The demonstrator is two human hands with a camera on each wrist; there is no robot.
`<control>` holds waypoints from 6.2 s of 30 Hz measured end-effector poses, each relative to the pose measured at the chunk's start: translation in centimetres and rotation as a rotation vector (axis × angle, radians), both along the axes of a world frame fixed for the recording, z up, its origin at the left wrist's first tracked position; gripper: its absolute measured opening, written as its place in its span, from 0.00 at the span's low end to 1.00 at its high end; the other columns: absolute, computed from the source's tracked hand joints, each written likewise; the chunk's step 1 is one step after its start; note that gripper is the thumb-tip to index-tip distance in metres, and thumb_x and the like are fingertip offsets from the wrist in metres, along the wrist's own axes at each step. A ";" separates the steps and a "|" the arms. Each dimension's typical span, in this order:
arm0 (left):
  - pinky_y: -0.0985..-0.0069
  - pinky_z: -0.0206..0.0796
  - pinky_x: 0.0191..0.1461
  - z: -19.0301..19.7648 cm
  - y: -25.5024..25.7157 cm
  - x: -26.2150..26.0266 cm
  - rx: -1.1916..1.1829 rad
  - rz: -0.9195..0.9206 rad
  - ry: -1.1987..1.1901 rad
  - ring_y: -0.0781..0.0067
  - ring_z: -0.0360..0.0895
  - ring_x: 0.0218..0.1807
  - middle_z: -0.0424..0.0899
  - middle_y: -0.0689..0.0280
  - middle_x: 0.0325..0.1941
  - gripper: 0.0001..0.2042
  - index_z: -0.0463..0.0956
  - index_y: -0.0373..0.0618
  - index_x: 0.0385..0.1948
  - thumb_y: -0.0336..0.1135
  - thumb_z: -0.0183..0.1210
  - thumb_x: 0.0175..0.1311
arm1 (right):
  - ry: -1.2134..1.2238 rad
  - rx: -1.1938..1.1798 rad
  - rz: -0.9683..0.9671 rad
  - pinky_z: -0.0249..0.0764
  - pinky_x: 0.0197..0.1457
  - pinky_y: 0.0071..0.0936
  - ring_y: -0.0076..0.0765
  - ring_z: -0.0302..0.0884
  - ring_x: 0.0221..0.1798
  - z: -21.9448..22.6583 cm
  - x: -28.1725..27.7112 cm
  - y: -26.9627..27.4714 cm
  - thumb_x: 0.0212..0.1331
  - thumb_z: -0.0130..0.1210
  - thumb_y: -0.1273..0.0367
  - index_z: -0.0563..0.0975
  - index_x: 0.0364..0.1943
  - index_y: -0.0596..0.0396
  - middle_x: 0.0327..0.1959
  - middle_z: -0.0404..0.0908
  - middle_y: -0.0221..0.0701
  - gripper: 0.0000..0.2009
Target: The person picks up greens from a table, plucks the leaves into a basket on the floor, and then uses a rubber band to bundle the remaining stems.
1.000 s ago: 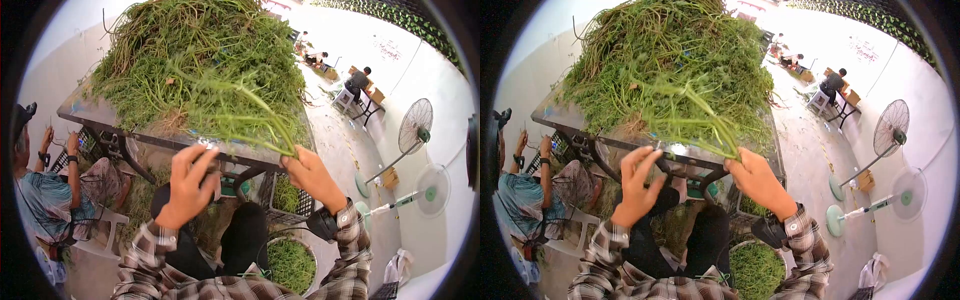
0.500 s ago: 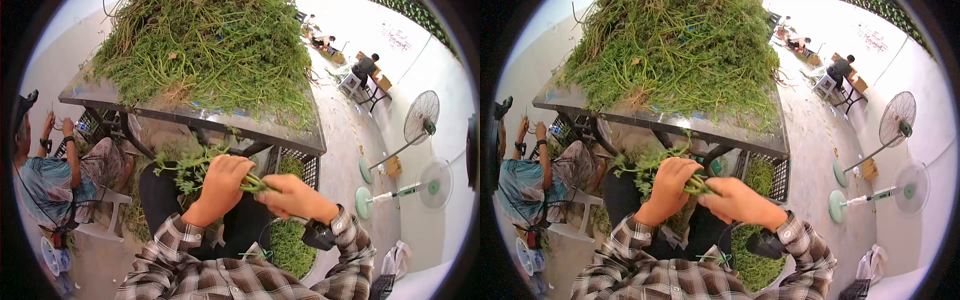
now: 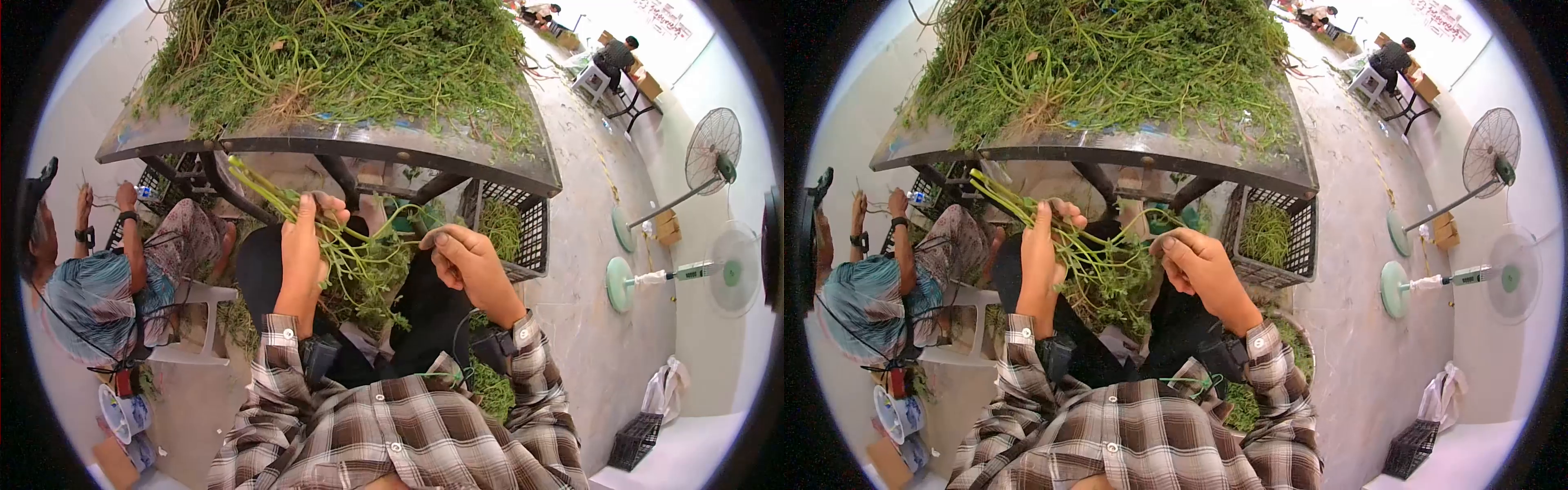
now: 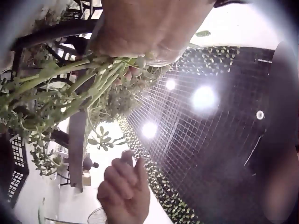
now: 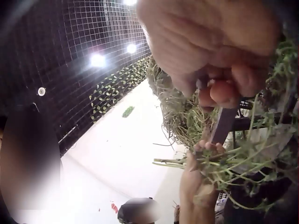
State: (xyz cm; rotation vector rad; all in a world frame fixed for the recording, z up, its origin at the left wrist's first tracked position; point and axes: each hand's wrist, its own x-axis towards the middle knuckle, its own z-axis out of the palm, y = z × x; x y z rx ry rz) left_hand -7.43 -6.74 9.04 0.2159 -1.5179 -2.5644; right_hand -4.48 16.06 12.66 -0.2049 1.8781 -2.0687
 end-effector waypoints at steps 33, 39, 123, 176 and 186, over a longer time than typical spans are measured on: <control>0.70 0.66 0.55 -1.9 2.0 2.6 0.118 -0.251 -0.055 0.65 0.72 0.53 0.74 0.54 0.52 0.17 0.69 0.37 0.47 0.41 0.37 0.71 | 0.789 0.476 -0.229 0.66 0.34 0.36 0.49 0.70 0.31 -5.2 -1.5 -8.1 0.51 0.53 0.70 0.71 0.32 0.57 0.30 0.70 0.39 0.07; 0.75 0.70 0.44 -2.3 1.2 2.7 -0.085 -0.262 -0.095 0.72 0.76 0.43 0.78 0.59 0.42 0.16 0.72 0.36 0.40 0.41 0.41 0.69 | 0.586 0.343 -0.192 0.64 0.31 0.29 0.38 0.69 0.27 -5.9 -2.0 -7.1 0.55 0.52 0.69 0.73 0.26 0.60 0.23 0.70 0.35 0.08; 0.85 0.48 0.22 -5.0 1.8 2.3 -0.219 -0.163 -0.226 0.86 0.57 0.18 0.64 0.76 0.15 0.21 0.76 0.37 0.34 0.51 0.50 0.64 | -0.204 -0.316 -0.195 0.48 0.18 0.14 0.12 0.54 0.16 -6.6 2.5 -2.4 0.61 0.48 0.66 0.71 0.26 0.55 0.16 0.64 0.19 0.10; 0.84 0.55 0.24 -4.9 1.3 1.8 0.102 -0.112 -0.217 0.85 0.61 0.20 0.67 0.73 0.21 0.16 0.70 0.45 0.25 0.46 0.44 0.68 | -0.244 -0.160 -0.016 0.51 0.19 0.14 0.12 0.53 0.17 -7.7 2.1 -4.7 0.62 0.42 0.69 0.72 0.40 0.58 0.20 0.61 0.19 0.10; 0.85 0.54 0.26 -4.7 2.3 2.4 0.058 -0.133 -0.232 0.84 0.61 0.22 0.68 0.72 0.21 0.18 0.72 0.43 0.26 0.48 0.46 0.66 | 0.457 0.447 -0.060 0.69 0.36 0.39 0.53 0.72 0.35 -7.8 2.2 -6.4 0.52 0.51 0.69 0.72 0.37 0.58 0.31 0.74 0.44 0.10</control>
